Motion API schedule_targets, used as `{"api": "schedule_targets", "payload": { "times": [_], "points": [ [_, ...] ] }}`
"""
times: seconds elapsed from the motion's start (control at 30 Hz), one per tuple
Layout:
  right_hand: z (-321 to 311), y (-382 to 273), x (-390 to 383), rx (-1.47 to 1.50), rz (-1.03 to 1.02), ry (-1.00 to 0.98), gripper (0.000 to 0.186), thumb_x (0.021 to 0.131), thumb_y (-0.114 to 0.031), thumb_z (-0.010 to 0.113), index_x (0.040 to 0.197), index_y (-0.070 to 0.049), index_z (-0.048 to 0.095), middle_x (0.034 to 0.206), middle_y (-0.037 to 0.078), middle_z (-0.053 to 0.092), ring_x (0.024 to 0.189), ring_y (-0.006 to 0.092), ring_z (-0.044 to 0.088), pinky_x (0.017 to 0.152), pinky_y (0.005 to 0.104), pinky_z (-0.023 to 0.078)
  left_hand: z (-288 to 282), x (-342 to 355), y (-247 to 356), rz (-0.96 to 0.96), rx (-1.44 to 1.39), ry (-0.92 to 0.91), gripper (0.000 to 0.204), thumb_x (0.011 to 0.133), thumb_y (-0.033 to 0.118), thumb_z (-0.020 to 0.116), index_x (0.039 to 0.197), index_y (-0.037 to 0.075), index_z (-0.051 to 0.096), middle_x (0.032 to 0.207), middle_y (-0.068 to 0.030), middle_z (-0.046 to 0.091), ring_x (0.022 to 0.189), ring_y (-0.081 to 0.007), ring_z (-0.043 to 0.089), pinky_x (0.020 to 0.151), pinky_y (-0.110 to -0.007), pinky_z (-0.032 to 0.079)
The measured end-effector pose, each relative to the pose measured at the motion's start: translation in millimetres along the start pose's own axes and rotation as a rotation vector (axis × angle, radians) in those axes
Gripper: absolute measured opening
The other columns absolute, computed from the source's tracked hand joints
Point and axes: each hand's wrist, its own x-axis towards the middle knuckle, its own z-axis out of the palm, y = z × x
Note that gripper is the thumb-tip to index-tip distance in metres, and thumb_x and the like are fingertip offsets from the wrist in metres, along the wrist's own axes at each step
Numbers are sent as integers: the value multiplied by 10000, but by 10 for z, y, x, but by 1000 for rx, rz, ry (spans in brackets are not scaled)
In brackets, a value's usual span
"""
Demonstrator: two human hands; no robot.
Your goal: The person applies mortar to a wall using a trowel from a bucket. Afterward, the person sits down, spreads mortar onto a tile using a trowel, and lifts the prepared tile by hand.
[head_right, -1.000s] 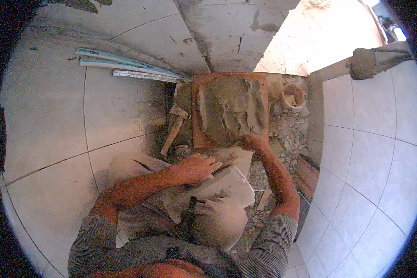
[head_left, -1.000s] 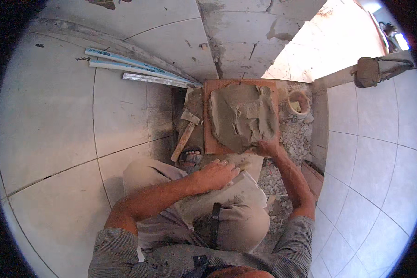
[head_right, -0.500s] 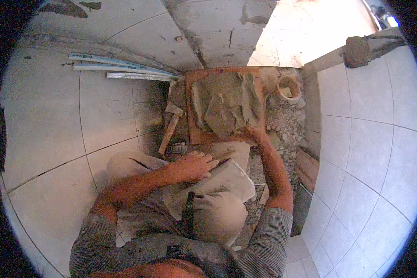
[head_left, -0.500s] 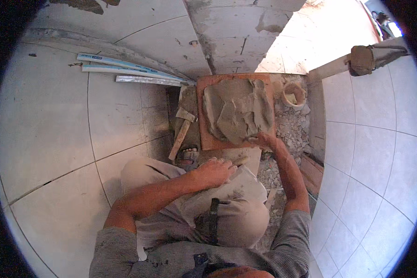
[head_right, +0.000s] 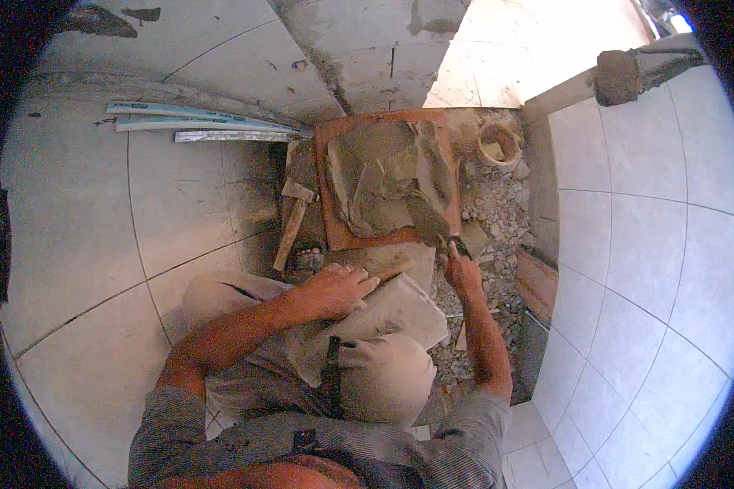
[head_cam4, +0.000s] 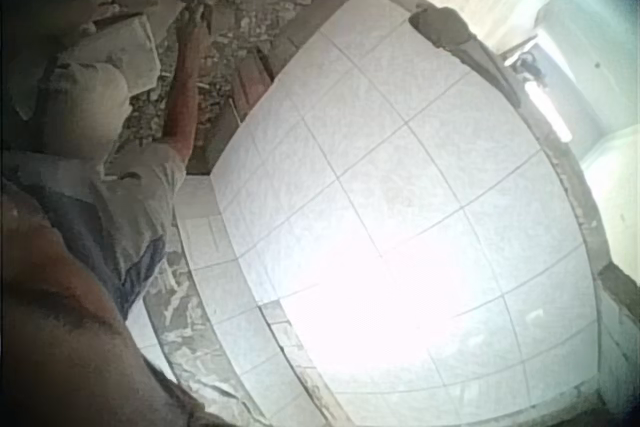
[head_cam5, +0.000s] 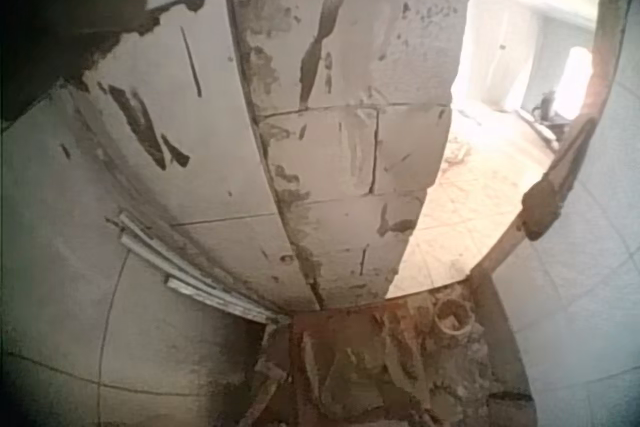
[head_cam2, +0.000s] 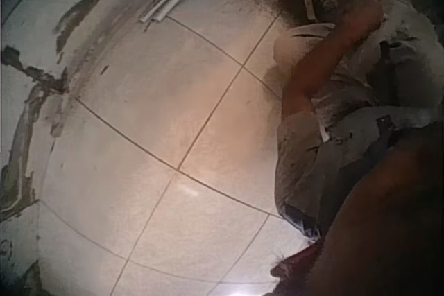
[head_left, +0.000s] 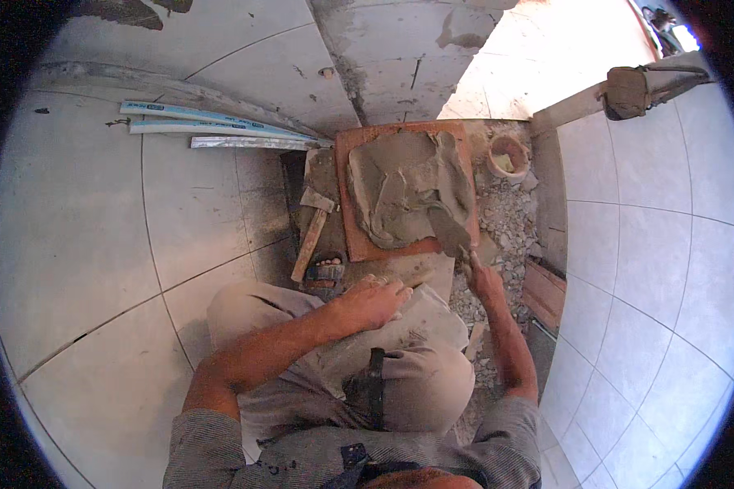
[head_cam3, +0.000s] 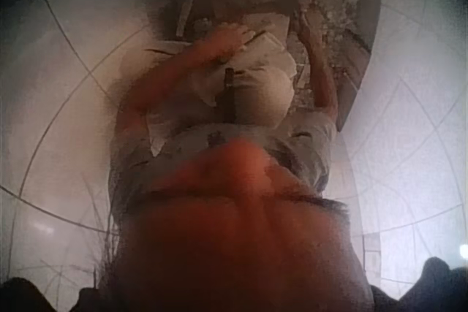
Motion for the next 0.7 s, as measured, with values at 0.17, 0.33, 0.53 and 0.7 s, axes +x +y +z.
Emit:
{"api": "schedule_targets", "payload": {
  "times": [0.17,0.33,0.53,0.7],
  "points": [
    [134,-101,-84,539,-109,-99,380,884,-347,422,1149,-87,505,872,228,605,791,414,575,708,480,449,1,4,23,3,15,-51,505,763,311,595,1174,46,466,983,-145,527,937,-316,544,780,-425,440],
    [296,-442,57,323,-242,-109,371,893,-338,402,1167,-105,491,875,220,608,829,414,570,703,465,447,-7,12,12,29,53,-74,510,773,315,583,1190,51,459,979,-145,530,940,-314,543,780,-416,439],
    [69,-434,217,28,-77,155,389,872,-352,449,1184,-121,477,796,223,600,714,365,603,593,451,464,-7,-18,-30,28,36,-28,504,783,313,573,1196,51,454,1006,-146,524,951,-309,543,784,-422,439],
    [459,-129,387,439,-142,52,426,868,-388,439,1240,-180,429,794,203,602,701,364,607,599,459,480,-28,-21,-3,42,74,-33,512,781,311,577,1201,48,447,1021,-147,520,947,-306,547,772,-419,451]
  ]
}}
